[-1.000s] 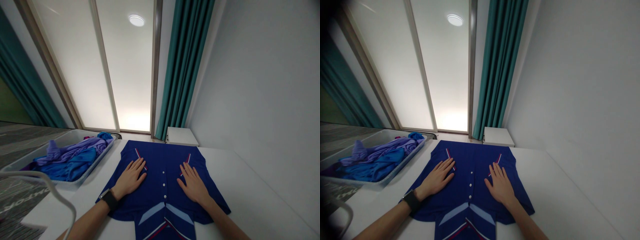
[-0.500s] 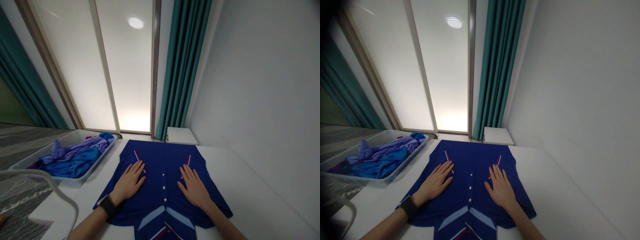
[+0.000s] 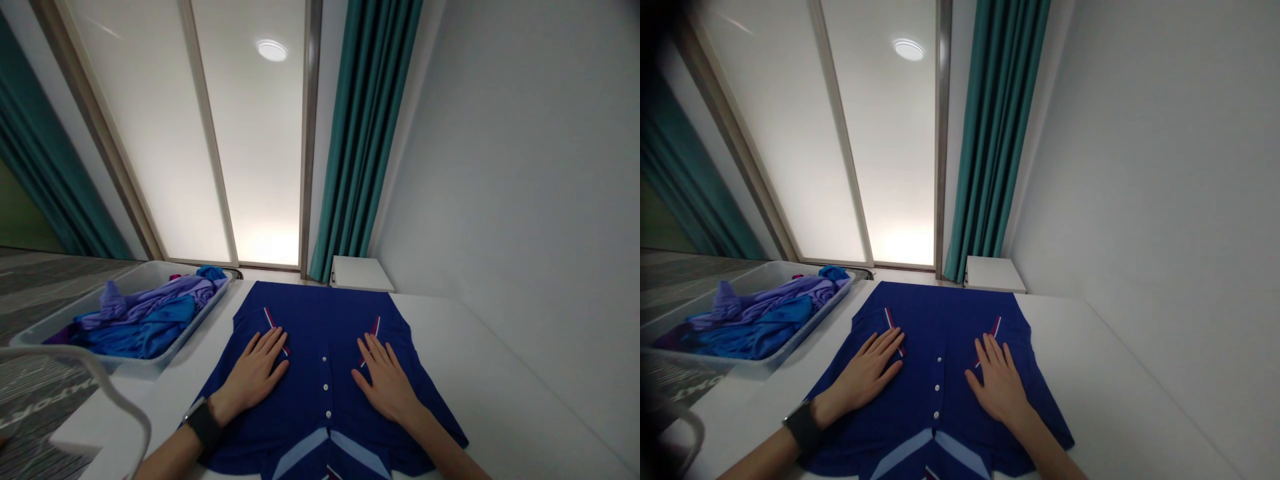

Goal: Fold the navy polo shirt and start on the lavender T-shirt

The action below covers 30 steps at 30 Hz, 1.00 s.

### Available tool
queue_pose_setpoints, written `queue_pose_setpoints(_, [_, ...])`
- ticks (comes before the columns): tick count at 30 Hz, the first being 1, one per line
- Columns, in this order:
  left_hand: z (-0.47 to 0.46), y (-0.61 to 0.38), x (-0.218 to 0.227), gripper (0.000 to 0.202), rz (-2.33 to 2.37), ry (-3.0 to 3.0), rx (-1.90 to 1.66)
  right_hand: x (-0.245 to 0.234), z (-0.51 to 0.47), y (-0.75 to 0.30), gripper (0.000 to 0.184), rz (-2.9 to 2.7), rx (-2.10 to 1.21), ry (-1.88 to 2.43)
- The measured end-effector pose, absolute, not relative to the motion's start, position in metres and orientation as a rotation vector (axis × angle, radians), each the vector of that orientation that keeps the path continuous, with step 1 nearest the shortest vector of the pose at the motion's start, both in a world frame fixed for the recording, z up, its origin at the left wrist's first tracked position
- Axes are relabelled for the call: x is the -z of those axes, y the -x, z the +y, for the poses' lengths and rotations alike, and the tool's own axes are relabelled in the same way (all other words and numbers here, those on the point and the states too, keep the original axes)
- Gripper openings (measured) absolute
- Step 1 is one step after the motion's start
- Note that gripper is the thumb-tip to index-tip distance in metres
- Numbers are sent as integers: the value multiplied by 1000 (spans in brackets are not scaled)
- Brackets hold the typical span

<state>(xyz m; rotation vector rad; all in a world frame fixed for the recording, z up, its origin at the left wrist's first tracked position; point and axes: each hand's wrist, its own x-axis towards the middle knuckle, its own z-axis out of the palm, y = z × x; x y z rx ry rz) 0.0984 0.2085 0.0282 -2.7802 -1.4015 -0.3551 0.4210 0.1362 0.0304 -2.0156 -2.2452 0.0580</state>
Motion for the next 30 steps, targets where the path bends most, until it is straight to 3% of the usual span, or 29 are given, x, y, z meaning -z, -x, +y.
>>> queue_pose_setpoints(16, [303, -139, -49, 54, -1402, 2870, 280, -36, 262, -439, 62, -2245, -124, 2063])
queue_pose_setpoints(22, [342, -133, -55, 41, -1325, 2837, 302, -26, 296, -453, 55, -2226, -71, 2000])
queue_pose_setpoints(30, [407, -86, -57, 36, -1614, 2617, 362, -4, 312, -476, 50, -2181, 22, 1983])
